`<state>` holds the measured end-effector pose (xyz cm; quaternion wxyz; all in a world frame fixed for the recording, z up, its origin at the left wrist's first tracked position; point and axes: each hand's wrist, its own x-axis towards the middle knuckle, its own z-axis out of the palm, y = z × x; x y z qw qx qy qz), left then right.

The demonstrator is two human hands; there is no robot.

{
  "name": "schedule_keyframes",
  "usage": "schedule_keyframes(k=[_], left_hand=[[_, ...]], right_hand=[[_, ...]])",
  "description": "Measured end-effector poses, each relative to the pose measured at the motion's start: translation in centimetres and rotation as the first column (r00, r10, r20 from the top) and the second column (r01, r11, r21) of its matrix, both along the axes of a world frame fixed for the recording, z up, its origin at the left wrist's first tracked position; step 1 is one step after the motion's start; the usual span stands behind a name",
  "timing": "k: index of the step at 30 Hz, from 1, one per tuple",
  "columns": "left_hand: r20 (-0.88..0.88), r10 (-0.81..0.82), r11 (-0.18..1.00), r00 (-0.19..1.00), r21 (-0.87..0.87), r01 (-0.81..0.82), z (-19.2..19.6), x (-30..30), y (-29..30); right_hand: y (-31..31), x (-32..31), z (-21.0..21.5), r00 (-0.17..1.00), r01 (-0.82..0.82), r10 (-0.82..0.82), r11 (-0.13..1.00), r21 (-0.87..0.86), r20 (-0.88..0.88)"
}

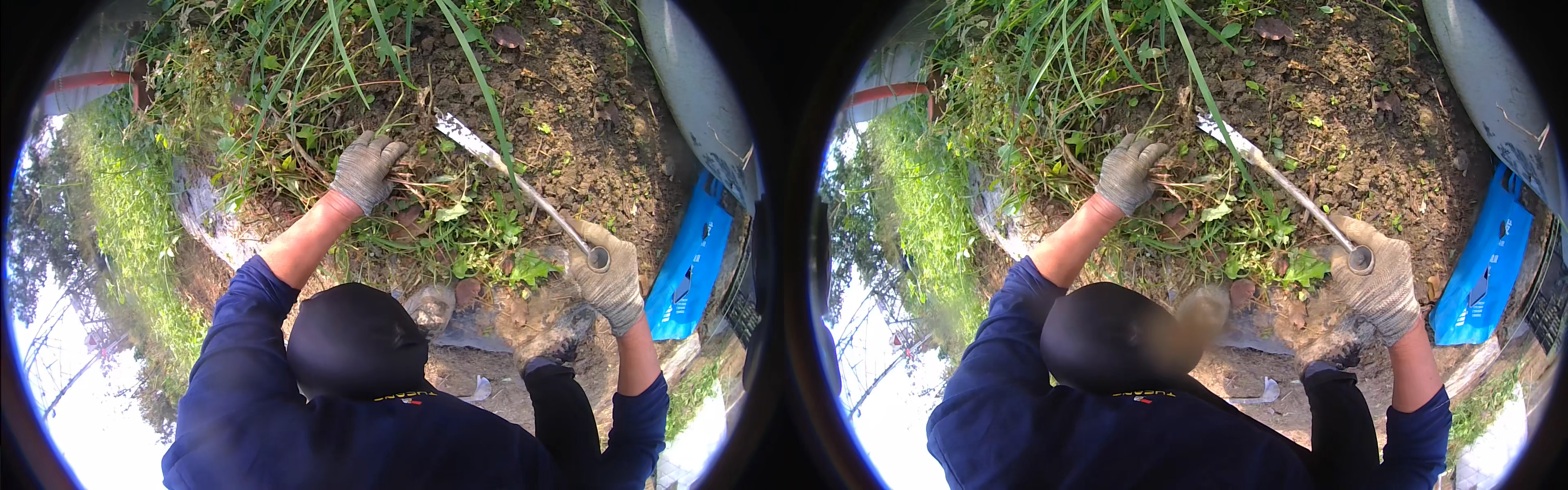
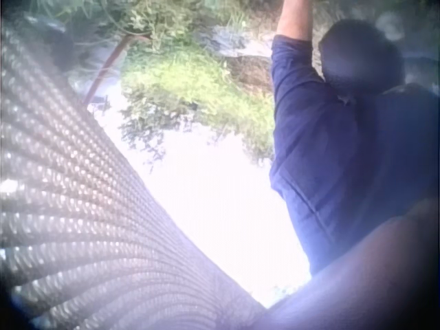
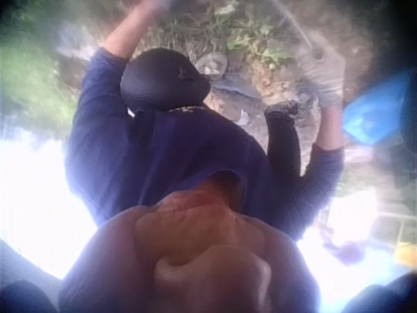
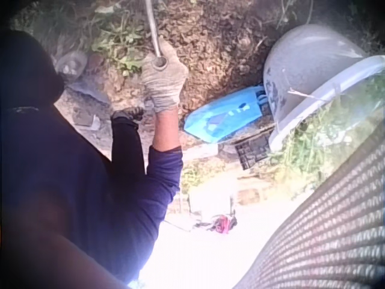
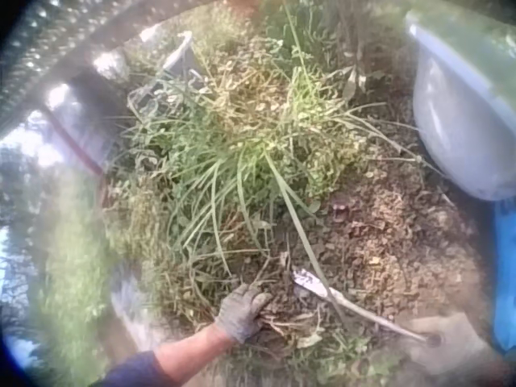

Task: The person uses a small hand hoe to loosen soil and pull weeds from a garden bed. They repeatedly scrape the ground, gather uprooted weeds by hand, and place them into a nearby white basin.

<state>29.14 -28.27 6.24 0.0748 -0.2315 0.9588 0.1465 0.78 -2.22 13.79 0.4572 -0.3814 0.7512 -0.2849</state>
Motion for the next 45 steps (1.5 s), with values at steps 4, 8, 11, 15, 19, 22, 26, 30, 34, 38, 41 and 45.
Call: schedule_keyframes(k=[4, 8, 11, 15, 19, 22, 26, 30, 34, 38, 41, 45], left_hand=[[0.056, -0.17, 0.985, 0.984, 0.027, 0.169, 0.7, 1.8, 0.9], [0.084, -0.117, 0.989, 0.99, 0.101, 0.109, 1.7, 3.1, 1.2], [0.027, -0.076, 0.995, 0.997, 0.074, 0.073, 1.9, 2.4, 1.2], [-0.005, 0.032, 0.998, 0.999, -0.058, -0.032, 1.5, -1.1, 1.2], [0.114, 0.138, 0.989, 0.984, -0.073, -0.13, 0.0, -4.9, 0.6], [0.124, 0.102, 0.995, 0.987, -0.027, -0.099, -0.7, -5.1, 0.7], [-0.048, -0.205, 0.964, 0.978, -0.18, 0.193, -1.5, -3.2, 1.9], [-0.219, -0.308, 0.951, 0.926, -0.055, 0.304, -1.7, -0.7, 3.0], [-0.077, -0.354, 0.934, 0.932, 0.028, 0.357, -1.3, 1.5, 3.6], [-0.111, -0.395, 0.915, 0.912, 0.035, 0.401, -0.6, 2.1, 3.1], [0.058, -0.365, 0.93, 0.929, 0.067, 0.361, 0.2, 1.5, 2.6], [0.052, -0.282, 0.954, 0.958, -0.089, 0.286, 0.6, -0.5, 2.7]], right_hand=[[-1.2, -3.1, 5.6, 0.944, -0.158, 0.206, 0.968, 0.196, -0.258], [-3.8, -1.9, 4.9, 0.927, -0.26, 0.305, 0.942, 0.212, -0.22], [-4.4, 0.9, -1.3, 0.918, -0.325, 0.287, 0.939, -0.108, -0.273], [-0.3, 5.6, -5.8, 0.999, -0.008, 0.011, 0.998, -0.057, 0.052], [0.4, 9.0, -5.1, 0.951, 0.209, -0.195, 0.977, -0.037, 0.239], [-0.2, 7.4, -2.6, 0.986, 0.084, -0.09, 0.995, 0.047, 0.139], [1.5, 1.0, 0.3, 0.988, -0.141, 0.14, 0.99, -0.017, -0.058], [3.0, -2.2, 3.1, 0.966, -0.208, 0.226, 0.967, 0.145, -0.126], [-0.1, -2.8, 6.2, 0.903, -0.335, 0.375, 0.92, 0.202, -0.209], [-3.7, -1.7, 3.1, 0.871, -0.444, 0.472, 0.875, 0.192, -0.138], [-2.3, 0.2, -1.6, 0.903, -0.398, 0.387, 0.917, -0.023, -0.188], [0.8, 0.2, -2.8, 0.91, -0.39, 0.392, 0.92, 0.046, -0.132]])
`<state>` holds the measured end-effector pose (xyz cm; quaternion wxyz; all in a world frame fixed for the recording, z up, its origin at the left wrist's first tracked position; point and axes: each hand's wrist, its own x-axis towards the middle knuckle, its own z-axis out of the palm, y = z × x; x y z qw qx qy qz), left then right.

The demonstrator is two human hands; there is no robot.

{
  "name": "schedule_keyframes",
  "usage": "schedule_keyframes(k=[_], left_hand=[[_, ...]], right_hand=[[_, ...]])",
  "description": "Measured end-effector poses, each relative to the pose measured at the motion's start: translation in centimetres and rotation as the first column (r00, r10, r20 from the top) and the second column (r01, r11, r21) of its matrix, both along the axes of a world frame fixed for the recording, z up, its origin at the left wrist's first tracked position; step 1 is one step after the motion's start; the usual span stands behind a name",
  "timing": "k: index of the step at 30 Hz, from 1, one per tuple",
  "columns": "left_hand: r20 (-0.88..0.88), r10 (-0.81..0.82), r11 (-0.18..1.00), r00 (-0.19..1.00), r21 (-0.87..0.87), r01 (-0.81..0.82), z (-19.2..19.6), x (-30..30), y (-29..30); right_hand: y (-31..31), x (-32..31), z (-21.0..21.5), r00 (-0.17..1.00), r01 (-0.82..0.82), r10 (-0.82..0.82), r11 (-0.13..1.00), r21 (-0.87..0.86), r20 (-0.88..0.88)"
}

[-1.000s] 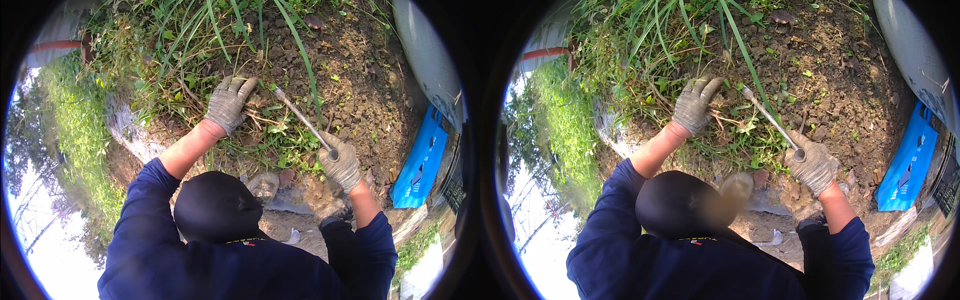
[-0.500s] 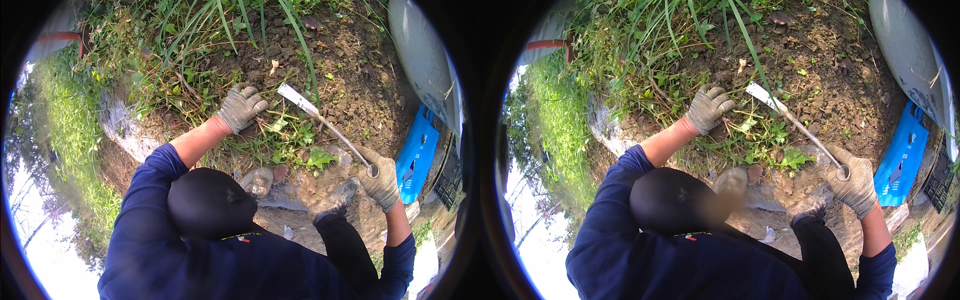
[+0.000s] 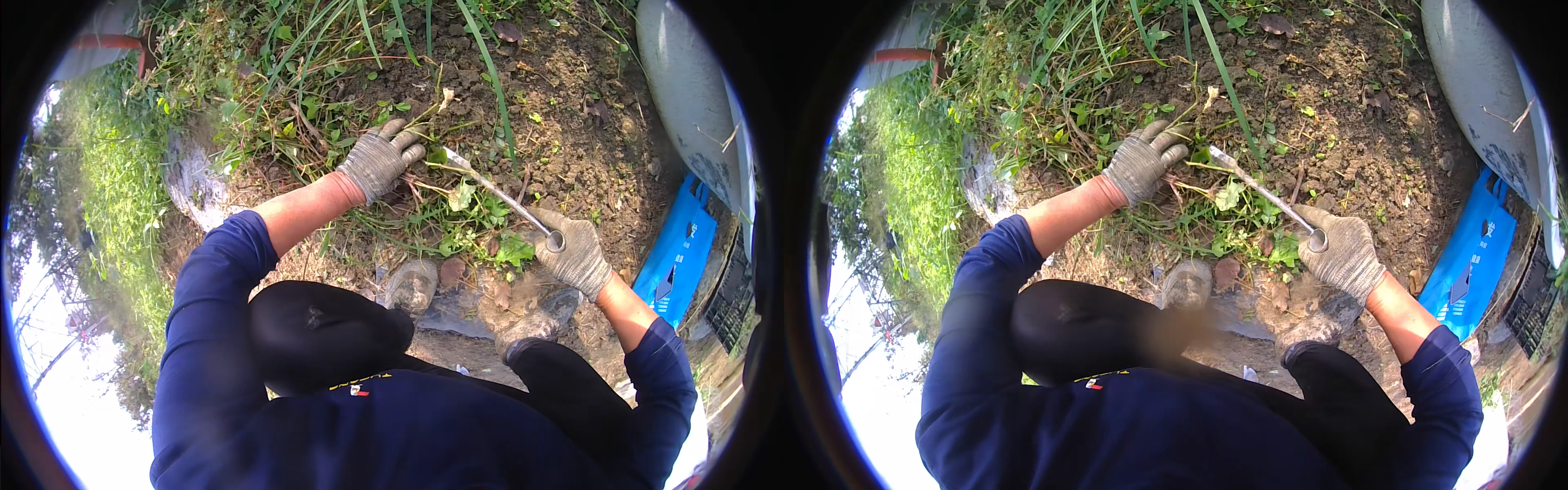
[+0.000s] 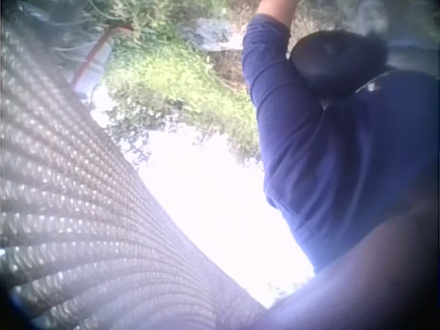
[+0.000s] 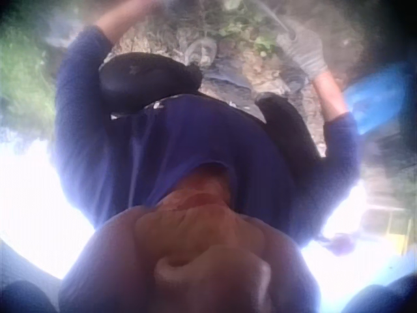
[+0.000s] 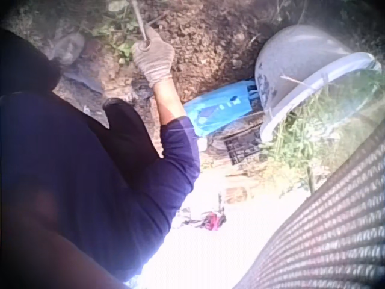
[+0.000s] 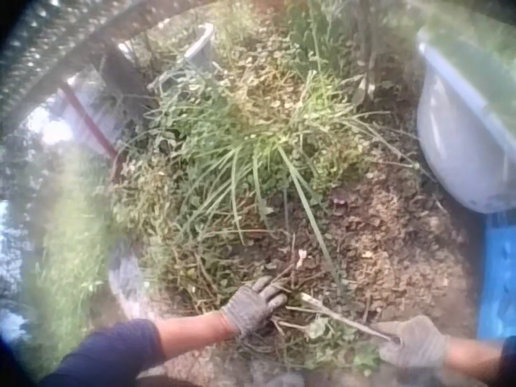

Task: The person uses a small hand hoe to loosen soil and pull weeds from a garden bed. They repeatedly scrape the ground, gather uprooted weeds by hand, and place them into a nearby white basin.

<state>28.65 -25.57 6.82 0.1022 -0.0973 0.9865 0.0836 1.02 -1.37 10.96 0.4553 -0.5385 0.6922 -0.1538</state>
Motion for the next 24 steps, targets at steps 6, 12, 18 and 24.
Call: schedule_keyframes(k=[6, 12, 18, 24], left_hand=[[0.083, 0.308, 0.95, 0.948, -0.08, -0.302, -1.3, -2.3, 1.8], [0.07, 0.55, 0.827, 0.832, -0.183, -0.531, -2.4, -4.4, 3.6], [0.099, 0.584, 0.808, 0.806, -0.166, -0.565, -3.0, -5.2, 3.0], [0.202, 0.562, 0.826, 0.802, -0.198, -0.528, -2.5, -6.3, 2.5]], right_hand=[[-2.5, -6.2, 7.7, 0.988, -0.036, 0.056, 0.99, 0.139, -0.142], [-6.1, -3.9, 1.6, 0.994, -0.086, 0.09, 0.994, 0.07, -0.059], [-5.6, -6.4, -0.6, 0.99, -0.138, 0.129, 0.976, -0.171, -0.064], [-7.2, -5.9, -1.8, 0.975, -0.181, 0.199, 0.969, -0.166, 0.102]])
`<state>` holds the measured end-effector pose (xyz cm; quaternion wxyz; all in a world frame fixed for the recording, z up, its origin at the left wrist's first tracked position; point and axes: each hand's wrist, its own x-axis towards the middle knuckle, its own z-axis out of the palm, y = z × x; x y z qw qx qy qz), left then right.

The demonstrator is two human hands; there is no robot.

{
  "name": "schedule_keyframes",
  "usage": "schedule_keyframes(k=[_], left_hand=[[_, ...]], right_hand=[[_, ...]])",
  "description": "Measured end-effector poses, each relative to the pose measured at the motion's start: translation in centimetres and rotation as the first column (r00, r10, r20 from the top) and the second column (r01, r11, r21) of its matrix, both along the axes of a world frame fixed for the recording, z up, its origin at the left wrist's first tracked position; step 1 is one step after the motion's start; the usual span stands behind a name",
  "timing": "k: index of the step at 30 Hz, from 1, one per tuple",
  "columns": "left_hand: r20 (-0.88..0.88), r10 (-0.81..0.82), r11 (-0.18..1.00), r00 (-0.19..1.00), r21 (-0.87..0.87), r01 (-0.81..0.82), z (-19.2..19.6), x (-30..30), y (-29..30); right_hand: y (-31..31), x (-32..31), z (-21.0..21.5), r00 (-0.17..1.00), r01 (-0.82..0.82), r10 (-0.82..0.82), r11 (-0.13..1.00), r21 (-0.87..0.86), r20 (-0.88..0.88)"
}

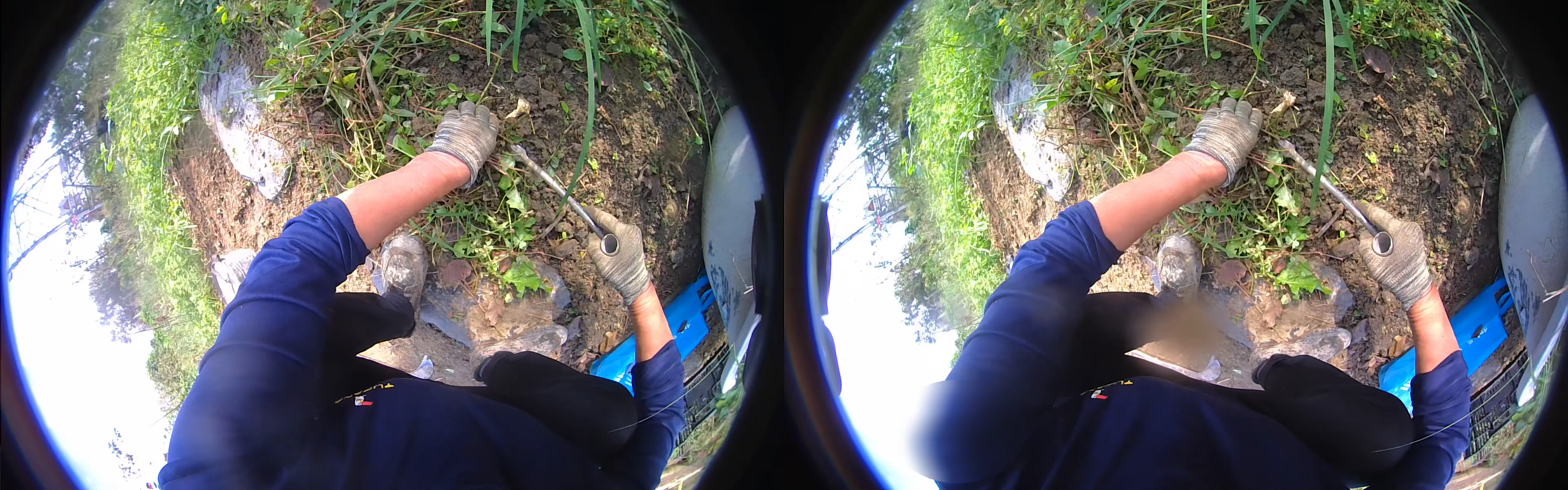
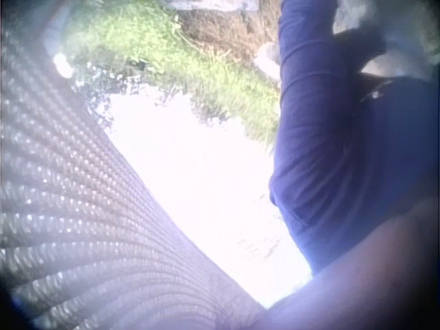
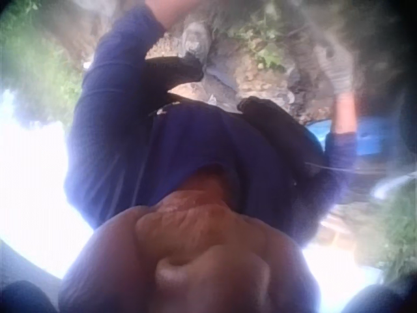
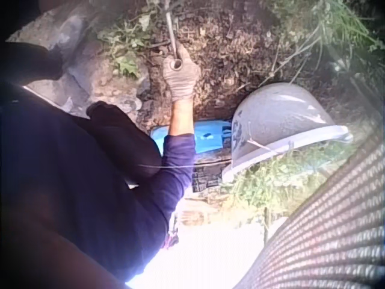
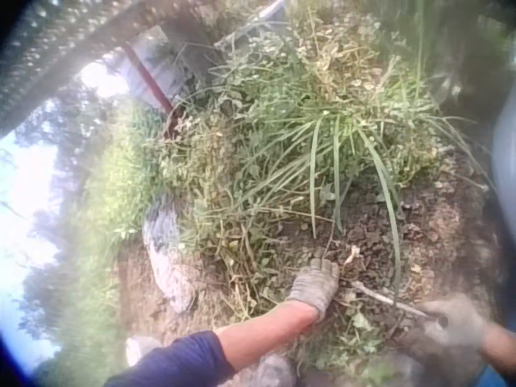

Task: The person uses a small hand hoe to loosen soil and pull weeds from a garden bed. They repeatedly scrape the ground, gather uprooted weeds by hand, and place them into a nearby white basin.

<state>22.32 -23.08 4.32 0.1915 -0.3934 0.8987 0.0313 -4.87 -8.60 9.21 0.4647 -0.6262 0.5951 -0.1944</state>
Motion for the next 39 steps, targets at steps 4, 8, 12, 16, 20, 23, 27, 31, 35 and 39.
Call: schedule_keyframes(k=[4, 8, 12, 16, 20, 23, 27, 31, 35, 39], left_hand=[[0.055, -0.105, 0.991, 0.993, 0.093, 0.099, 1.2, 0.2, 0.1], [0.037, -0.232, 0.966, 0.972, 0.131, 0.225, 1.7, 1.0, 0.9], [-0.098, -0.114, 0.967, 0.989, 0.217, 0.133, 1.5, 2.8, 0.0], [-0.247, 0.123, 0.991, 0.961, 0.088, -0.105, 2.9, 6.8, -3.4], [-0.272, 0.245, 0.966, 0.931, -0.014, -0.258, 5.0, 9.8, -7.7], [-0.199, 0.093, 0.995, 0.976, -0.023, -0.099, 5.1, 9.7, -7.4], [-0.228, -0.106, 0.994, 0.968, -0.058, 0.095, 3.5, 7.5, -5.6], [-0.071, -0.115, 0.992, 0.991, -0.052, 0.111, 2.5, 5.6, -5.8], [0.006, -0.154, 0.988, 0.988, -0.011, 0.154, 2.5, 4.9, -6.0], [-0.014, -0.126, 0.99, 0.992, 0.058, 0.126, 3.0, 4.7, -6.4]], right_hand=[[1.5, 1.5, 0.3, 0.963, 0.152, -0.211, 0.94, 0.306, 0.167], [3.0, 1.2, 2.1, 0.947, 0.145, -0.275, 0.825, 0.546, 0.163], [2.7, -0.4, 3.6, 0.988, 0.154, -0.15, 0.967, 0.204, -0.032], [2.6, -1.1, 4.0, 0.971, 0.239, -0.229, 0.953, 0.186, -0.073], [2.0, -0.3, 3.4, 0.976, 0.21, -0.199, 0.964, 0.16, -0.083], [0.8, 0.6, 3.4, 0.98, 0.157, -0.154, 0.987, 0.015, -0.125], [-0.8, 1.5, 5.1, 0.978, 0.144, -0.124, 0.983, 0.112, -0.167], [-2.4, 3.1, 6.0, 0.969, 0.109, -0.1, 0.994, 0.027, -0.226], [-3.4, 6.1, 4.2, 0.986, 0.103, -0.105, 0.994, -0.027, -0.13], [-3.1, 7.2, 3.4, 0.959, 0.196, -0.255, 0.913, 0.359, 0.126]])
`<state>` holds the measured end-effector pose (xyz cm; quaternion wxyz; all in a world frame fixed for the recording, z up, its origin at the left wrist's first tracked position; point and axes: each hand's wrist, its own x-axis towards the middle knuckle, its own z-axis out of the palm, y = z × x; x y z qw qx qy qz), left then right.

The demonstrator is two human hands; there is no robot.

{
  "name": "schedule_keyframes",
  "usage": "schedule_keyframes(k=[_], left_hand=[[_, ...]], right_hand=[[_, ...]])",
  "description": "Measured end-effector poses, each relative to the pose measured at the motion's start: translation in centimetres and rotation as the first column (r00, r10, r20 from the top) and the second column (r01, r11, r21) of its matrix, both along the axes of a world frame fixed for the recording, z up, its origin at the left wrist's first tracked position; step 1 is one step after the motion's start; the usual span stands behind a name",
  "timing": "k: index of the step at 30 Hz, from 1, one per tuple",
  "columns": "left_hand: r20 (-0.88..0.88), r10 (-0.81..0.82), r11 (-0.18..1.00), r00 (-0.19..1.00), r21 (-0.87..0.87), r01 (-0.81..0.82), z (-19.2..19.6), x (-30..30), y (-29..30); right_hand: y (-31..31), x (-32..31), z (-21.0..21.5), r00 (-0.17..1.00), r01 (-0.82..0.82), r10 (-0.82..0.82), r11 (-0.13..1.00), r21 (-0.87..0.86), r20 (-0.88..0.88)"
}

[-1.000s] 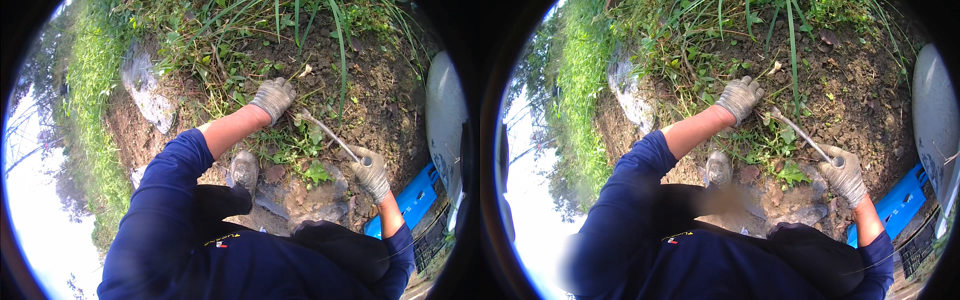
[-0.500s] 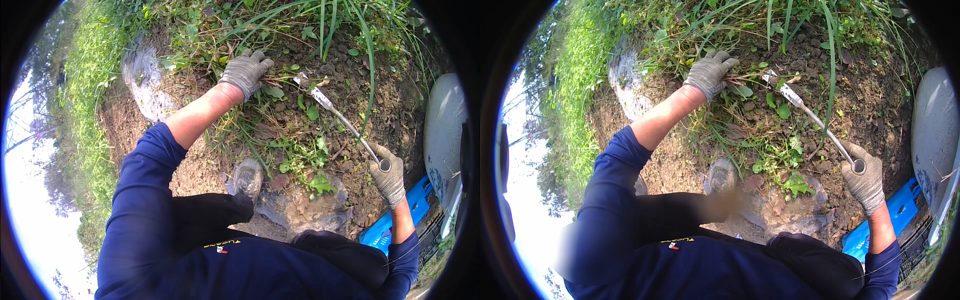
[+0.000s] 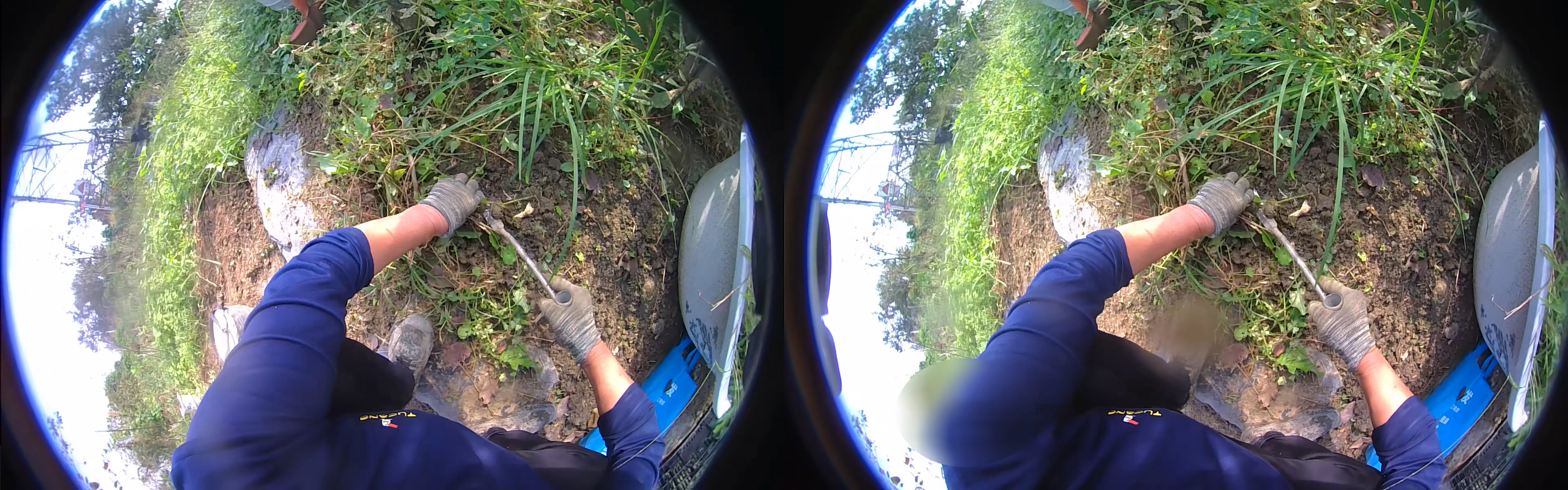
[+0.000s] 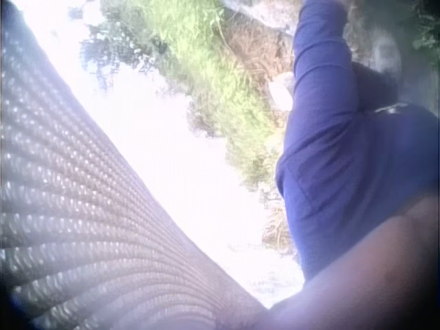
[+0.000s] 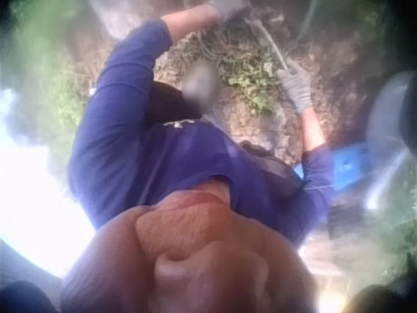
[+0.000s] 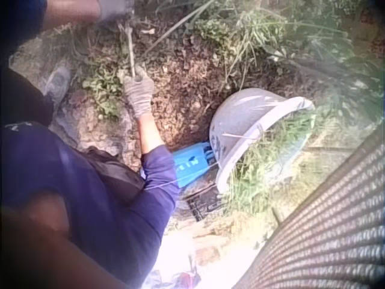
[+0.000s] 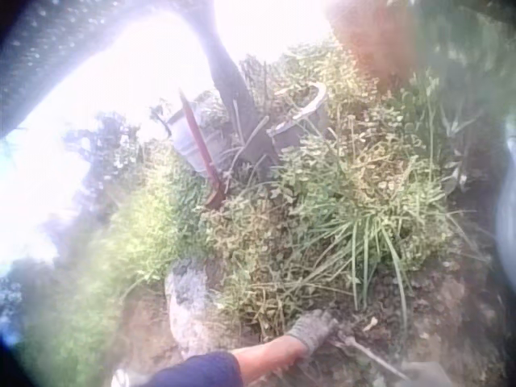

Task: The person uses a small hand hoe to loosen soil and pull weeds from a garden bed. They repeatedly scrape the ground, gather uprooted weeds by hand, and place them into a nearby white basin.

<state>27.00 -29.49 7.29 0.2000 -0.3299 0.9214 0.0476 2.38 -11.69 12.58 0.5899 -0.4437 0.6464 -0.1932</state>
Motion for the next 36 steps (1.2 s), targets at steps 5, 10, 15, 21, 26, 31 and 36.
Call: schedule_keyframes(k=[5, 10, 15, 21, 26, 31, 36], left_hand=[[-0.236, 0.407, 0.909, 0.882, 0.192, -0.369, 1.0, 0.2, 0.5], [-0.358, 0.667, 0.726, 0.653, 0.51, -0.462, 3.4, 2.1, 2.7], [-0.592, 0.408, 0.852, 0.695, -0.026, -0.523, 6.8, 8.9, 2.1], [-0.609, 0.747, 0.389, 0.267, 0.075, -0.918, 2.5, 16.1, 2.9], [-0.24, 0.93, 0.006, -0.278, 0.766, -0.643, -3.4, 16.8, 4.1], [-0.138, 0.94, 0.015, -0.313, 0.931, -0.365, -3.2, 13.5, 5.7], [0.357, 0.833, -0.276, -0.423, 0.931, 0.24, -1.7, 11.7, 4.7]], right_hand=[[1.1, -1.3, 1.1, 0.656, 0.281, -0.54, 0.823, 0.494, 0.527], [2.0, -2.2, 2.2, 0.876, 0.344, -0.42, 0.889, 0.304, 0.237], [0.0, -1.0, 2.3, 0.969, 0.214, -0.198, 0.971, -0.107, 0.145], [-5.9, 6.8, 0.3, 0.977, 0.085, -0.158, 0.903, -0.42, -0.142], [-3.9, 14.6, 0.9, 0.855, -0.242, 0.064, 0.927, -0.286, -0.515], [0.5, 17.5, 2.6, 0.978, -0.09, 0.055, 0.98, -0.175, -0.2], [-1.2, 16.1, 4.8, 0.999, -0.032, 0.028, 0.981, -0.192, -0.019]])
